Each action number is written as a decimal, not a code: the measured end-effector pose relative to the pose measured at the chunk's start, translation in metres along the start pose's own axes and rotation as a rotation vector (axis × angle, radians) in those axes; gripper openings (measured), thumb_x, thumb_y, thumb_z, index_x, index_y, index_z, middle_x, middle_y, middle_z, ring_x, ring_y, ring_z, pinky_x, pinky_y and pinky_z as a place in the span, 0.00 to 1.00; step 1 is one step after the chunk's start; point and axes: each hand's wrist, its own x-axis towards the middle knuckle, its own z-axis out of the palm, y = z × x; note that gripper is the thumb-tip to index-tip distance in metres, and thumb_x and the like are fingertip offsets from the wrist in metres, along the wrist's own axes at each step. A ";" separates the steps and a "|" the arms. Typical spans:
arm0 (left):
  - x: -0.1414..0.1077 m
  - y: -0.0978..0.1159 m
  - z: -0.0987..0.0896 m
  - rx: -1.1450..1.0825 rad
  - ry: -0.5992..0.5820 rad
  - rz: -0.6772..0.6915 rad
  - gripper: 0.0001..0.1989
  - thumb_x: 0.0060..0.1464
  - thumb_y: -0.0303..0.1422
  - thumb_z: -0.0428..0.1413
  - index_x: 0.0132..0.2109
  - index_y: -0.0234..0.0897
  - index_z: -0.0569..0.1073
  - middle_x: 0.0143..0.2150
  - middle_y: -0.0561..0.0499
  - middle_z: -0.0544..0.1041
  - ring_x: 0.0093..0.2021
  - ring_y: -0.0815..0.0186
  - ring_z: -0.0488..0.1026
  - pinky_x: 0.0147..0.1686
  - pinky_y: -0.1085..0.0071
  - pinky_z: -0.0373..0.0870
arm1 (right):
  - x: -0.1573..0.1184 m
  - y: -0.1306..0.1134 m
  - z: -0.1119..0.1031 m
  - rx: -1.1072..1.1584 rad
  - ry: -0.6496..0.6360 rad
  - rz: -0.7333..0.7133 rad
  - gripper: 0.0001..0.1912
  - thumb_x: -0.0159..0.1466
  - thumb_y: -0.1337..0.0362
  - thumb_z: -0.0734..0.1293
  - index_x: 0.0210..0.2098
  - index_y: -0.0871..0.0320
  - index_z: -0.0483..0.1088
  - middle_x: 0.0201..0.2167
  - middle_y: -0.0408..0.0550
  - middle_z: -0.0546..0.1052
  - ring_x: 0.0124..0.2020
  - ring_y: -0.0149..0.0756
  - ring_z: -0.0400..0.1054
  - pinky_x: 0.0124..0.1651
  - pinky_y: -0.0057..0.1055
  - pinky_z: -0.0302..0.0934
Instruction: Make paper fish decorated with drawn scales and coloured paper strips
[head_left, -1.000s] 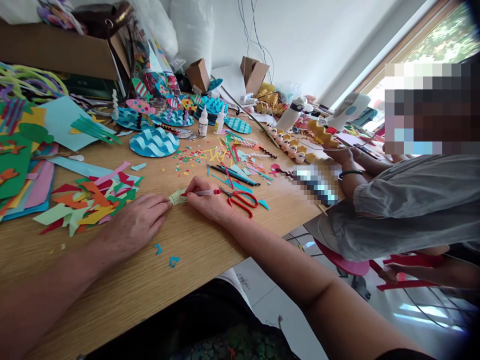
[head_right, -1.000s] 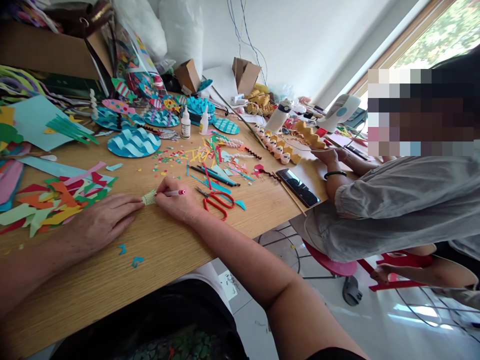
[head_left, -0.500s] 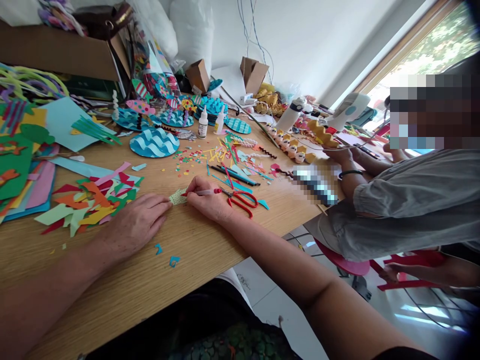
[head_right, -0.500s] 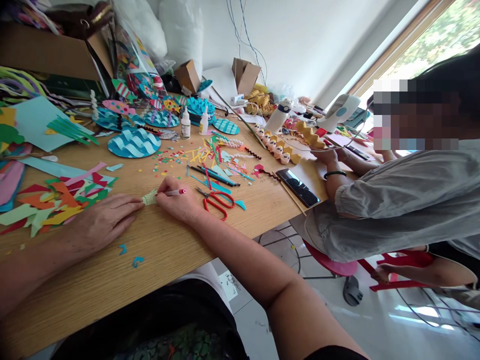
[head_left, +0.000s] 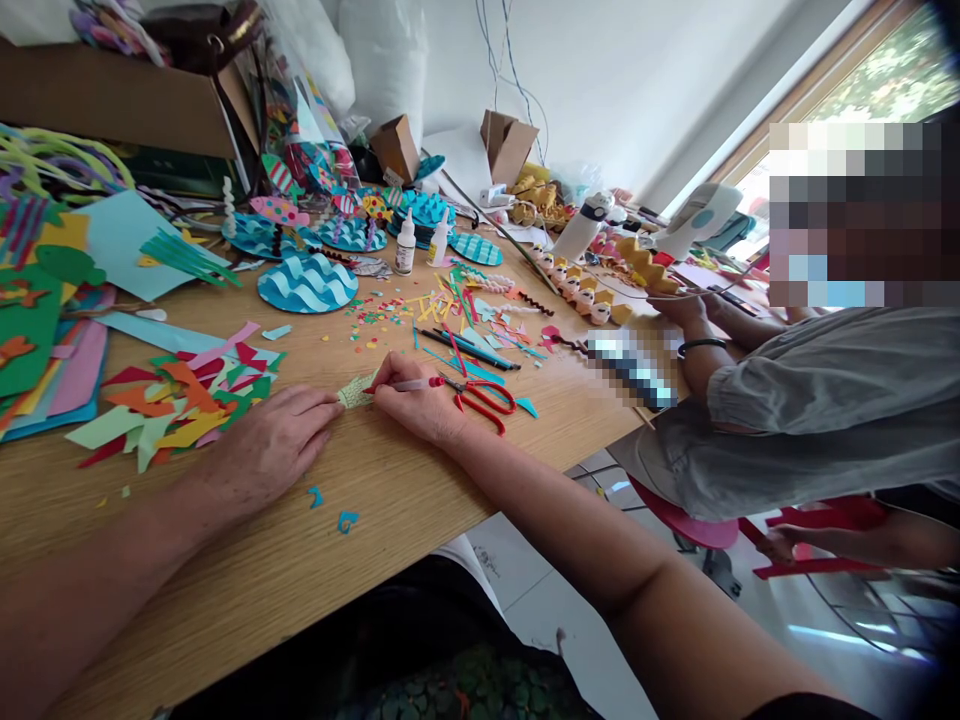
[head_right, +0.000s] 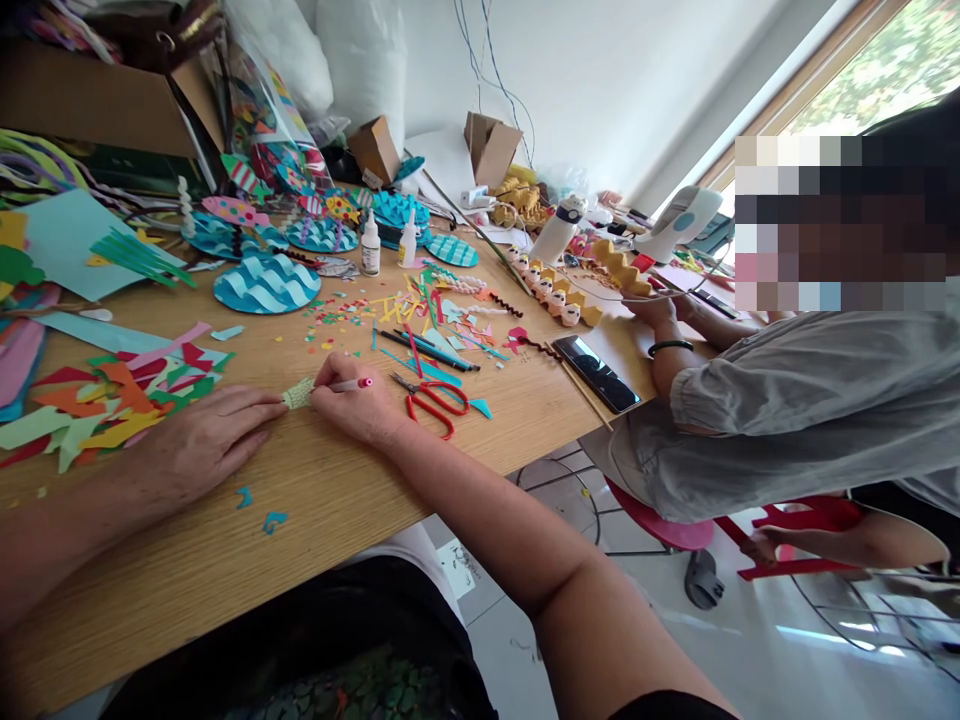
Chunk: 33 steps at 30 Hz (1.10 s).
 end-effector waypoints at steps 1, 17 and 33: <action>0.000 0.000 0.000 -0.004 0.000 -0.002 0.18 0.60 0.35 0.40 0.44 0.36 0.73 0.46 0.44 0.74 0.49 0.58 0.68 0.50 0.59 0.66 | 0.000 0.001 0.000 0.012 -0.003 -0.003 0.00 0.50 0.67 0.60 0.24 0.57 0.62 0.21 0.37 0.66 0.24 0.27 0.58 0.27 0.24 0.50; 0.000 -0.001 0.001 0.033 0.005 0.040 0.18 0.60 0.34 0.39 0.45 0.34 0.72 0.45 0.43 0.74 0.48 0.58 0.68 0.49 0.60 0.66 | 0.002 0.003 0.002 0.074 0.024 0.033 0.00 0.50 0.67 0.60 0.23 0.57 0.61 0.19 0.36 0.64 0.22 0.26 0.56 0.24 0.24 0.49; 0.001 0.000 -0.001 0.005 -0.007 0.010 0.19 0.58 0.35 0.40 0.44 0.34 0.73 0.45 0.43 0.74 0.48 0.57 0.69 0.50 0.58 0.66 | 0.005 0.003 -0.001 0.141 0.088 0.067 0.02 0.50 0.69 0.59 0.22 0.57 0.62 0.20 0.37 0.64 0.24 0.27 0.57 0.26 0.24 0.50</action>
